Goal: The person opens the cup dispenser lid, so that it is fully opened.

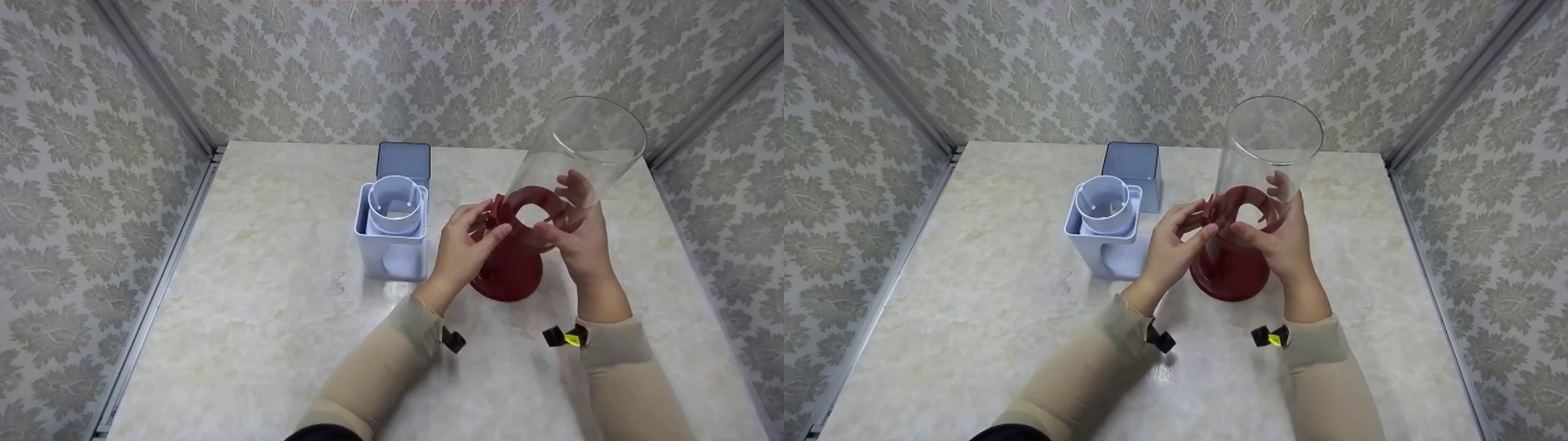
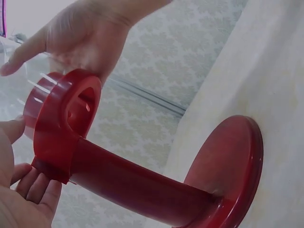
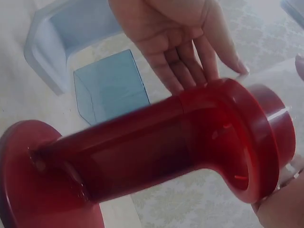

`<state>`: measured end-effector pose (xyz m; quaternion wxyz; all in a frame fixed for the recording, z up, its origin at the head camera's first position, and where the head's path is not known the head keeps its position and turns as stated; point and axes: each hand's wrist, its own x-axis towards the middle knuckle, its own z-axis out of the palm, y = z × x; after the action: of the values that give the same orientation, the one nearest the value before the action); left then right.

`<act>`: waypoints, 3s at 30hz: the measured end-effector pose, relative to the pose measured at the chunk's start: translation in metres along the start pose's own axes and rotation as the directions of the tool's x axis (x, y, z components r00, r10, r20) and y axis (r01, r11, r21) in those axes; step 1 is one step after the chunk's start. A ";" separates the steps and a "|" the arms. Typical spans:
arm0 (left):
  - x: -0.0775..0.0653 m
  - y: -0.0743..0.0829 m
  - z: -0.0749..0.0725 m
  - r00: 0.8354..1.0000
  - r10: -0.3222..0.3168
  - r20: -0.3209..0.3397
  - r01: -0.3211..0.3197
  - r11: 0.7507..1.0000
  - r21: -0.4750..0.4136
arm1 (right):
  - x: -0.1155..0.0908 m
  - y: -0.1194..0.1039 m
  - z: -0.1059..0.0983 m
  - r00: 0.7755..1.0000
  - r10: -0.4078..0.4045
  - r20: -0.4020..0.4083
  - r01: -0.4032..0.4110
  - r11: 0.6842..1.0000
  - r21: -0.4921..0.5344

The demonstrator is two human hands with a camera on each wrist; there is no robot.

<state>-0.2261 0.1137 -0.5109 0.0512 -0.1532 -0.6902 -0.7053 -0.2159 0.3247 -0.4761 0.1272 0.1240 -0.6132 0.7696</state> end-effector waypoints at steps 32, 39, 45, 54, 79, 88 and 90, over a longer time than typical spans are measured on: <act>0.010 -0.023 -0.007 0.984 0.087 0.154 -0.086 0.996 -0.013 | 0.050 -0.081 0.003 0.968 -0.240 0.072 0.211 0.937 0.279; 0.017 -0.030 0.000 0.982 0.057 0.179 -0.022 0.982 -0.190 | 0.045 -0.088 0.019 0.969 -0.245 -0.040 0.248 0.959 0.138; 0.018 -0.032 0.001 0.985 0.036 0.166 0.008 0.968 -0.252 | 0.048 -0.076 0.032 0.941 -0.301 -0.156 0.322 0.938 0.130; 0.018 -0.030 0.007 0.995 0.013 0.103 0.018 0.954 -0.299 | 0.058 -0.071 0.039 0.922 -0.283 -0.265 0.326 0.936 0.133; 0.019 -0.027 0.014 0.998 -0.036 0.041 0.048 0.945 -0.324 | 0.052 -0.073 0.034 0.924 -0.313 -0.218 0.358 0.911 0.207; 0.019 -0.025 0.015 0.998 -0.048 0.045 0.060 0.943 -0.328 | 0.058 -0.074 0.027 0.938 -0.265 -0.222 0.313 0.924 0.219; 0.019 -0.025 0.016 0.998 -0.051 0.045 0.063 0.943 -0.326 | 0.059 -0.075 0.026 0.940 -0.260 -0.220 0.308 0.926 0.219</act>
<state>-0.2490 0.1333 -0.5291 -0.0077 -0.1522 -0.5684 -0.8085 -0.2442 0.3178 -0.3820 0.2782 0.1540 -0.4719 0.8223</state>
